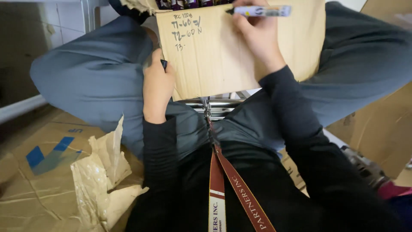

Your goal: The person organizes rows of small food packets inside a cardboard box by hand and then uses a marker to write information on a cardboard flap.

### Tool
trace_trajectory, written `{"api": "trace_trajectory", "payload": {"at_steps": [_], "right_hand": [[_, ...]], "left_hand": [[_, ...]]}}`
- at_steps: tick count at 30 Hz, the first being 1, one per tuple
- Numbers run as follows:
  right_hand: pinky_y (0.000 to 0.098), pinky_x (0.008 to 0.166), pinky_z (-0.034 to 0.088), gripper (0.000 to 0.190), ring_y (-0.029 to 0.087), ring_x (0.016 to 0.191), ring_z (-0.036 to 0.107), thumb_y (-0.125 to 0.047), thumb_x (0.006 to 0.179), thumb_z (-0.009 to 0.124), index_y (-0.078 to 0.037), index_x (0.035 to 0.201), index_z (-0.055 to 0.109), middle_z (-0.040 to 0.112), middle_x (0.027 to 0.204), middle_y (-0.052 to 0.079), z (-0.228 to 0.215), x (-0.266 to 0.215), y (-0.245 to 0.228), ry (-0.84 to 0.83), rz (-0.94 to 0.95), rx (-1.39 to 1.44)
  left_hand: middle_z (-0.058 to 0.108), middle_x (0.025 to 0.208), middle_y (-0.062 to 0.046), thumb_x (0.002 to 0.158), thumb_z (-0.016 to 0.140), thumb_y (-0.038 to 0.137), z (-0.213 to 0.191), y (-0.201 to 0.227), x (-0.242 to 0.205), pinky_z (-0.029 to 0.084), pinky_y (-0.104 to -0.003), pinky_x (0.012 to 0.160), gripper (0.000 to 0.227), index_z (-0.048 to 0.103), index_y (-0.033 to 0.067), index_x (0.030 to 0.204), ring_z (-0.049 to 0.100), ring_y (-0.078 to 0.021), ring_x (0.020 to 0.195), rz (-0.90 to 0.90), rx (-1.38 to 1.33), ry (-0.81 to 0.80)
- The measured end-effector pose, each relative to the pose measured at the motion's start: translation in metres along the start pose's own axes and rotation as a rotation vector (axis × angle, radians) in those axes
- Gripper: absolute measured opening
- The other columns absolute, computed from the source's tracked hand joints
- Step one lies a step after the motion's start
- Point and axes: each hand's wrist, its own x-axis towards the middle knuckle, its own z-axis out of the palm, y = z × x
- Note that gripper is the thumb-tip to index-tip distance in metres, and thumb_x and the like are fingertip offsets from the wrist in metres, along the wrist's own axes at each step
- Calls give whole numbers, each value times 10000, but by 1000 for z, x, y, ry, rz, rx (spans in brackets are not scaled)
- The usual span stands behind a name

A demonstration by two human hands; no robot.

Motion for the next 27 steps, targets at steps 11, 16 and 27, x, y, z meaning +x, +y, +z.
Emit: {"api": "trace_trajectory", "payload": {"at_steps": [11,16,27], "right_hand": [[303,674,601,58,122,737,705,-8,1061,700,1,1052,643,707,913,30,17,27,18,-81,-44,-25],[280,635,545,85,103,682,642,-24,1086,694,-13,1041,623,665,851,25,19,24,7,-102,-69,47],[339,804,623,176,235,892,729,-40,1073,621,23,1237,613,721,1080,165,15,-27,-78,-142,123,304]], "left_hand": [[705,1076,-286,1001,594,151,-5,11,1,524,-544,821,322,572,99,1318,654,-487,1027,-157,9,-68],[705,1062,-293,992,595,155,-5,13,3,518,-551,828,351,559,127,1340,653,-490,1023,-223,36,-104],[653,1060,-194,1064,623,129,8,26,-10,507,-464,884,190,535,34,1203,648,-346,996,114,-124,104]]}}
